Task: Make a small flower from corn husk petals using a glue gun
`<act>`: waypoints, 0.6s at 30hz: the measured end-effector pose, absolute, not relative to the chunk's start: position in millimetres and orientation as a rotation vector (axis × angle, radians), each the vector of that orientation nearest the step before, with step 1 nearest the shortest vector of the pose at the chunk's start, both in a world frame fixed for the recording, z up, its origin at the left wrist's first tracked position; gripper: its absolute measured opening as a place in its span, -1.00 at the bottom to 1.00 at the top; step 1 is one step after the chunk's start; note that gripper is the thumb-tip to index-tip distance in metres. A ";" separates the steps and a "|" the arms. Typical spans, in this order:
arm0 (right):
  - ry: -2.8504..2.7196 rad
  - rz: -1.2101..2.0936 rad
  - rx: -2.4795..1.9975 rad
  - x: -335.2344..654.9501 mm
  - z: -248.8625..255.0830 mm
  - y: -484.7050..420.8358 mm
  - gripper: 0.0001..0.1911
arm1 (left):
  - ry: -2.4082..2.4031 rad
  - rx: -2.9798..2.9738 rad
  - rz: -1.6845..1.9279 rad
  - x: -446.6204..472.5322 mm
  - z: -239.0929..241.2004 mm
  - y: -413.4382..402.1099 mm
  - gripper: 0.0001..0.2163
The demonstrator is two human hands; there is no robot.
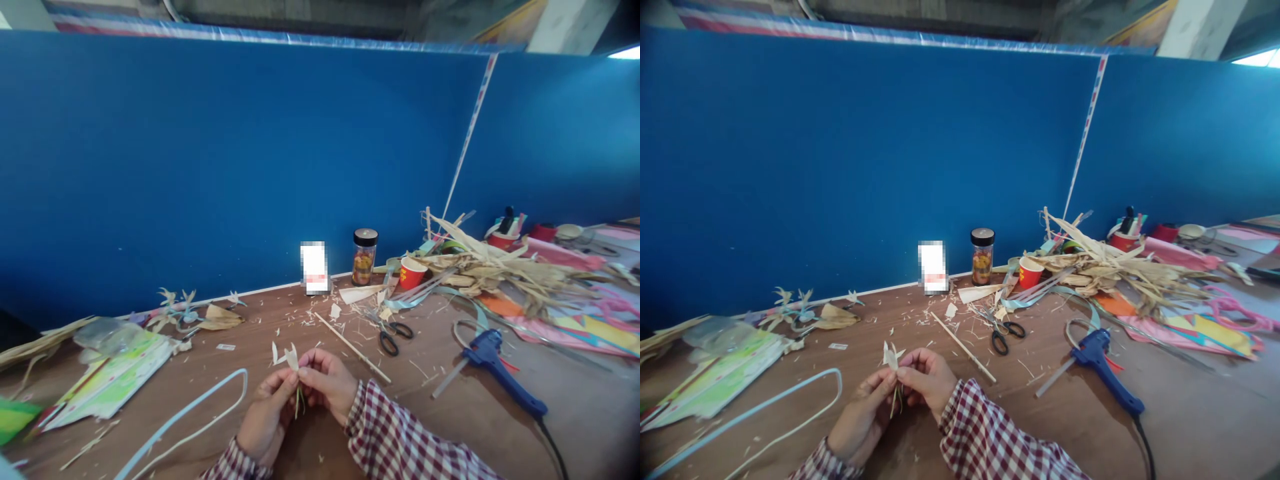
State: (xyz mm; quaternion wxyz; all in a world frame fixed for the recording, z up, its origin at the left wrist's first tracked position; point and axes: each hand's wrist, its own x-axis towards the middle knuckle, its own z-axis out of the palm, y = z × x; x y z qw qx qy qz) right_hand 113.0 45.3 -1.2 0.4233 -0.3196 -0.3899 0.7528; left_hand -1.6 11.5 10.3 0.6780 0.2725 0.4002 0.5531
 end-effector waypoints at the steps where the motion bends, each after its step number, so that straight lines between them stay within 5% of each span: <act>1: -0.984 1.868 -0.790 112.5 -0.3 44.0 -0.62 | 0.882 0.573 1.236 -2.4 11.2 11.4 -0.86; 18: -1.118 1.804 -0.682 110.3 3.7 36.2 -0.61 | 0.743 0.463 1.123 -4.2 8.0 7.0 -0.79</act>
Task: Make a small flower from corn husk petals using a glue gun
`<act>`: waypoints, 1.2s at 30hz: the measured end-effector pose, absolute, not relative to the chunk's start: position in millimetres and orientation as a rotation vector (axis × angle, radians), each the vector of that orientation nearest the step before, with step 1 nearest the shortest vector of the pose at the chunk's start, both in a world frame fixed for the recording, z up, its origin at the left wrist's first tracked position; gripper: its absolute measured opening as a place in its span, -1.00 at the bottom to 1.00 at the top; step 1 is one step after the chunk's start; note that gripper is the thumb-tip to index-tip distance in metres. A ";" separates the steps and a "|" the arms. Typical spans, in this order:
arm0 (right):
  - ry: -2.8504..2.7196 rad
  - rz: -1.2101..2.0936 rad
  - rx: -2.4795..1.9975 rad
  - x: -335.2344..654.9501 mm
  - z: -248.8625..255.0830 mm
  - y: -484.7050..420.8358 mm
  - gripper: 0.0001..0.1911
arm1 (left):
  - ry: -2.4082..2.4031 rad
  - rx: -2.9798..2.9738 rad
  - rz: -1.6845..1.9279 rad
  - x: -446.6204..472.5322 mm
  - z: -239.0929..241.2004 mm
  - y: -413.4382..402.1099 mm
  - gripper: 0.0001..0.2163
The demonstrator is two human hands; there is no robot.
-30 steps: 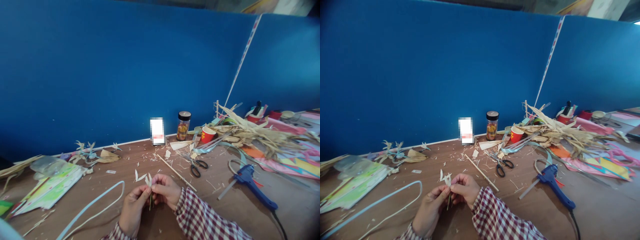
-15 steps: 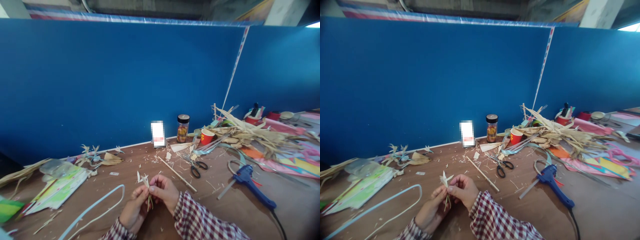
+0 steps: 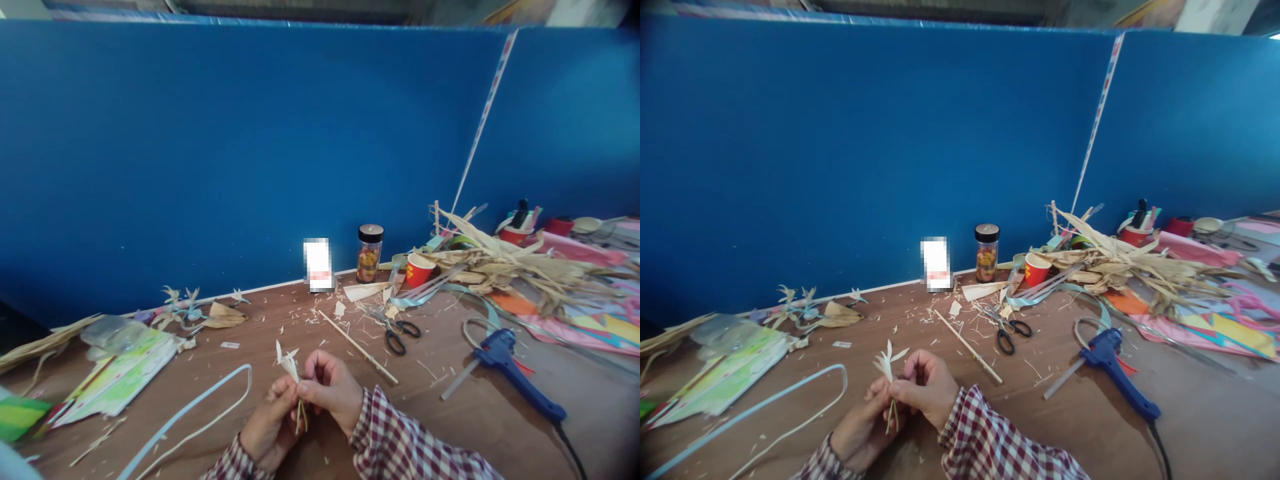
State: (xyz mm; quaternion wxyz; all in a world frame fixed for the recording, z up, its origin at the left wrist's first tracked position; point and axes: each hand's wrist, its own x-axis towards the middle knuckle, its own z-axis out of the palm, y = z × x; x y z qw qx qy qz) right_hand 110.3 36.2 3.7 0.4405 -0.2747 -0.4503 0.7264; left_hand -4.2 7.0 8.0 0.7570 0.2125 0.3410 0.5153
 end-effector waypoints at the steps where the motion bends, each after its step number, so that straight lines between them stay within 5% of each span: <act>1: -1.118 1.799 -0.694 110.1 3.6 36.7 -0.61 | 0.748 0.456 1.122 -3.9 8.9 7.2 -0.80; 14: -1.159 1.703 -0.666 115.9 13.8 38.1 -0.79 | 0.595 0.358 1.073 -7.9 4.7 8.9 -0.86; 36: -1.240 1.687 -0.843 122.7 3.5 49.5 -0.73 | 0.681 0.506 1.036 -9.4 1.0 12.8 -0.84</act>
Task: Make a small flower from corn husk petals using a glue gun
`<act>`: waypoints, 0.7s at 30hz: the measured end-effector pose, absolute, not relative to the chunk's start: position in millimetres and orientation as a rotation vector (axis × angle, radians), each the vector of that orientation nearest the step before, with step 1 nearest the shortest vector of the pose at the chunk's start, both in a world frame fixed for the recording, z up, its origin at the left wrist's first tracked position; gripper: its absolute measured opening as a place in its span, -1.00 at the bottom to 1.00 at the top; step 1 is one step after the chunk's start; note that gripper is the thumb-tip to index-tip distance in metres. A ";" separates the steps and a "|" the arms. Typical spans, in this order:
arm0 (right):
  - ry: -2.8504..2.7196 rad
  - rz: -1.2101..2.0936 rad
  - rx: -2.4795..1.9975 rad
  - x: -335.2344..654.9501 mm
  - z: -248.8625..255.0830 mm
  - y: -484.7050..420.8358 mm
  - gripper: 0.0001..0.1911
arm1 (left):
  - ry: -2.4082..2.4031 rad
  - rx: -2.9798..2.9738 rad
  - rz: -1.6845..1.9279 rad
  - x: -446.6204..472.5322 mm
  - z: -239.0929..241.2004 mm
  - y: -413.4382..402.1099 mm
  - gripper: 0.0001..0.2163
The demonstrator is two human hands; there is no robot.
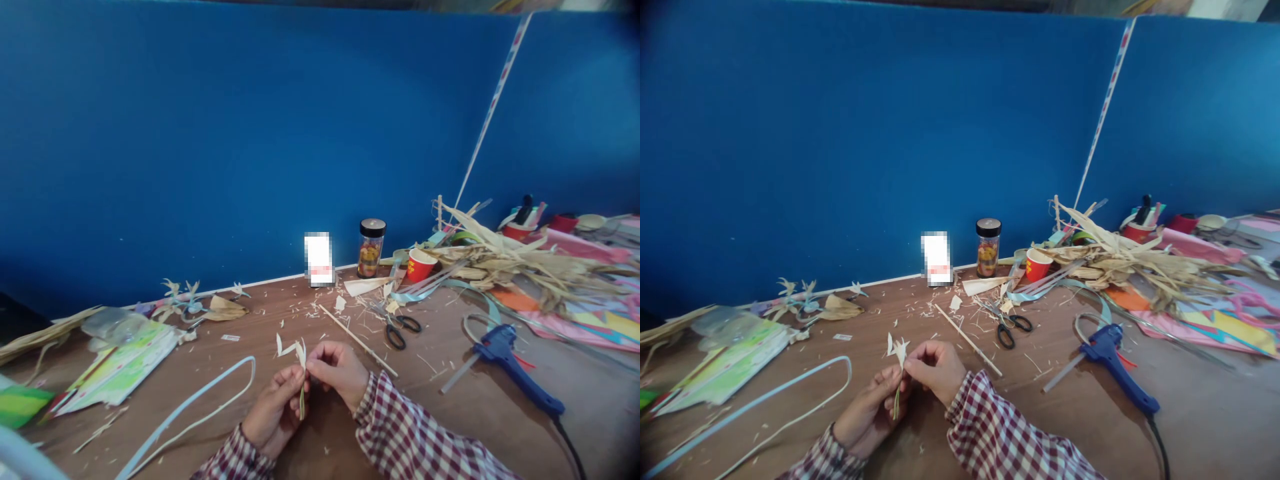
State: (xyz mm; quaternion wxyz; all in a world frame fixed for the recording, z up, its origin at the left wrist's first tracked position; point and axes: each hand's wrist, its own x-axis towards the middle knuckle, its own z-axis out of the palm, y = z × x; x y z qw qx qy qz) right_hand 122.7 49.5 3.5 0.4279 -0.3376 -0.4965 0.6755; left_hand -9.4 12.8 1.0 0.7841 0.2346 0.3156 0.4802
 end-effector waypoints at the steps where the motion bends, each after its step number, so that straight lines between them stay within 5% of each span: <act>1: -1.233 1.696 -0.851 122.9 4.2 49.6 -0.73 | 0.690 0.509 1.036 -9.3 0.7 12.8 -0.84; 21: -1.228 1.778 -0.945 121.4 2.8 48.8 -0.73 | 0.794 0.528 1.072 -7.1 1.9 12.9 -0.86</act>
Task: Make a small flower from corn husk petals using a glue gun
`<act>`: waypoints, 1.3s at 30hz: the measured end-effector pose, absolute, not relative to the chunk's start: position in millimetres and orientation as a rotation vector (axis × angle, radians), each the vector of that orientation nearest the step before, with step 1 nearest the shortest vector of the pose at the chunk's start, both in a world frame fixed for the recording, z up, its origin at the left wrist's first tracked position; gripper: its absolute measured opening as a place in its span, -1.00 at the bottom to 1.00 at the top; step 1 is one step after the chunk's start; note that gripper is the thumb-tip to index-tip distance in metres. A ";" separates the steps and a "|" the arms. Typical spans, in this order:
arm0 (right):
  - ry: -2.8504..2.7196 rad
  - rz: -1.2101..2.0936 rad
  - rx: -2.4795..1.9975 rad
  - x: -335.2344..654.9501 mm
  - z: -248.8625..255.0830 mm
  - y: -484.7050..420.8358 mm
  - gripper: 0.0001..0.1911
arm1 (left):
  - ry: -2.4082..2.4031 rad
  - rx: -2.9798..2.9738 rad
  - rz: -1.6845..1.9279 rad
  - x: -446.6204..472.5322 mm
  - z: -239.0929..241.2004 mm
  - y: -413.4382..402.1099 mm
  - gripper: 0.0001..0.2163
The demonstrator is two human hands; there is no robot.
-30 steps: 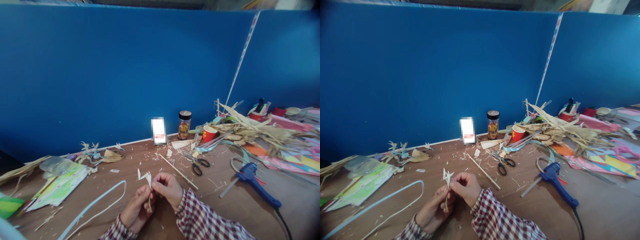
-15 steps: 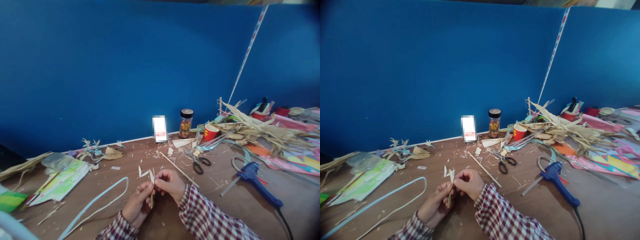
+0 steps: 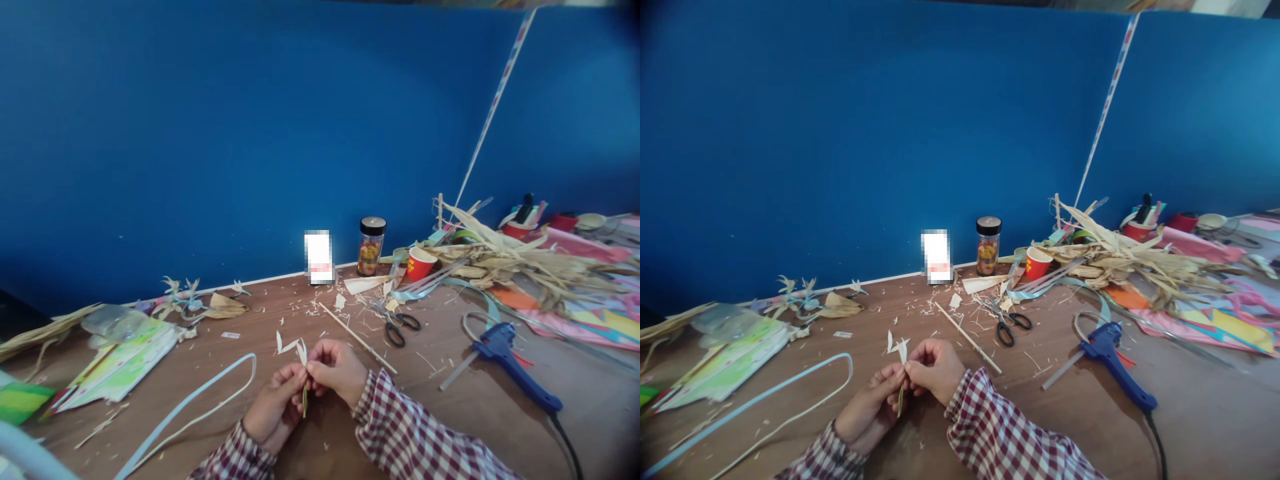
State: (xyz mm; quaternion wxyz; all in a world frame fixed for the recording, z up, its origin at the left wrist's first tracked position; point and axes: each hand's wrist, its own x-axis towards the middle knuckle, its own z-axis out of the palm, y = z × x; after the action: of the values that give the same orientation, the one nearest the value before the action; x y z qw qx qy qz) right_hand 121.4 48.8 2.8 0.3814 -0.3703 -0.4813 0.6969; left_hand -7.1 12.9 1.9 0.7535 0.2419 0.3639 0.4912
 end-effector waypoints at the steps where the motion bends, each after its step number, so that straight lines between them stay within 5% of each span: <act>1: -1.224 1.775 -0.956 120.8 2.2 48.5 -0.74 | 0.791 0.524 1.072 -6.8 2.6 12.6 -0.86; 22: -1.193 1.544 -0.952 114.4 7.2 39.9 -0.67 | 0.804 0.360 1.273 -7.0 6.1 13.4 -0.88; 39: -1.224 1.686 -0.830 109.5 -3.3 37.2 -0.61 | 0.735 0.372 1.210 -5.7 6.5 12.4 -0.83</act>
State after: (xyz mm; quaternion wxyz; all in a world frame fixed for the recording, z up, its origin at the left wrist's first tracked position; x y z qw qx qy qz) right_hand 109.5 37.2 -3.3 0.4343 -0.3332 -0.4917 0.6772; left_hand -5.7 12.4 6.5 0.7438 0.1697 0.3355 0.5526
